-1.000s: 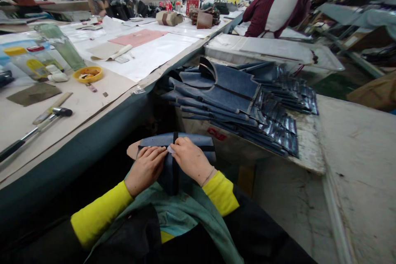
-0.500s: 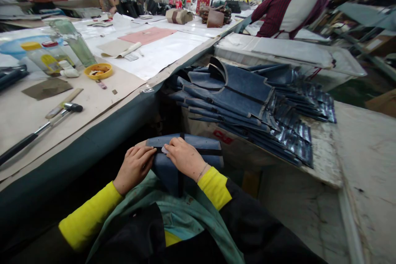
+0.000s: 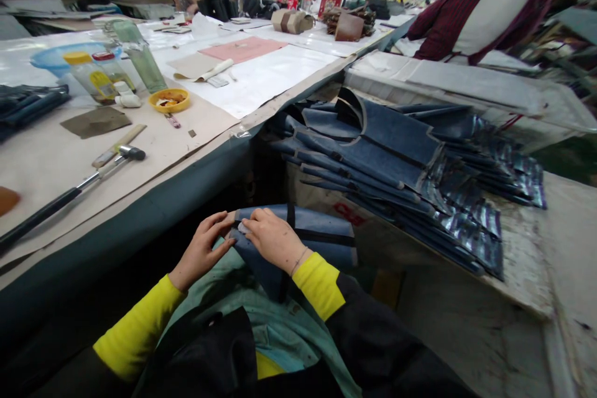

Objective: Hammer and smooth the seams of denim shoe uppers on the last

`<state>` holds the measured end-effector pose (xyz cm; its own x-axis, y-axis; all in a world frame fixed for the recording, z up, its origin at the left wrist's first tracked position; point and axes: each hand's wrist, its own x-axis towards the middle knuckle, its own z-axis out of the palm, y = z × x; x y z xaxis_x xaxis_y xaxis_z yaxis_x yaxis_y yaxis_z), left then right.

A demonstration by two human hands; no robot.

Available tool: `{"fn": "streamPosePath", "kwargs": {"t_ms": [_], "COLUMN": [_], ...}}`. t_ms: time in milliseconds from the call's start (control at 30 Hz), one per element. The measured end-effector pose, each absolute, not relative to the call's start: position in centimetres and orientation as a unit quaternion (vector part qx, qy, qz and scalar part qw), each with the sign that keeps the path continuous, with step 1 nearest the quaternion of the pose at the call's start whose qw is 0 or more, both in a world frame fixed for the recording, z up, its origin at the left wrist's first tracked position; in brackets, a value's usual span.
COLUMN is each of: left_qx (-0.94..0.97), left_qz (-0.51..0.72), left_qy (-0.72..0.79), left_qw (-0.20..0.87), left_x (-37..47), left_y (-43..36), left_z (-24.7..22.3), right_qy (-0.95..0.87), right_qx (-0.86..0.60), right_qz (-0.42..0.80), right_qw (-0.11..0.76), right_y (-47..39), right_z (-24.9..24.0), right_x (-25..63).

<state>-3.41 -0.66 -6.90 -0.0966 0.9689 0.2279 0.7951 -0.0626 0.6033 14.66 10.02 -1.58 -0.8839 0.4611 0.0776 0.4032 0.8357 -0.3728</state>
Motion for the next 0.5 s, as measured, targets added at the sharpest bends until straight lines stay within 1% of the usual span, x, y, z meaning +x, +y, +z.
{"fn": "streamPosePath", "kwargs": {"t_ms": [267, 367, 500], "left_qx": [0.627, 0.627, 0.649], "left_qz": [0.367, 0.369, 0.333], "left_qy": [0.649, 0.646, 0.646], "left_qw": [0.227, 0.231, 0.223], "left_x": [-3.3, -2.9, -2.4], "left_y": [-0.7, -0.5, -0.1], "left_z": [-7.4, -7.3, -6.9], "right_qy": [-0.956, -0.956, -0.954], "right_qx": [-0.221, -0.223, -0.228], "right_qz": [0.182, 0.182, 0.185], "right_qw": [0.059, 0.058, 0.054], "right_y": [10.4, 10.4, 10.3], "right_z": [-1.5, -1.3, -1.1], "right_x": [12.6, 12.7, 14.2]}}
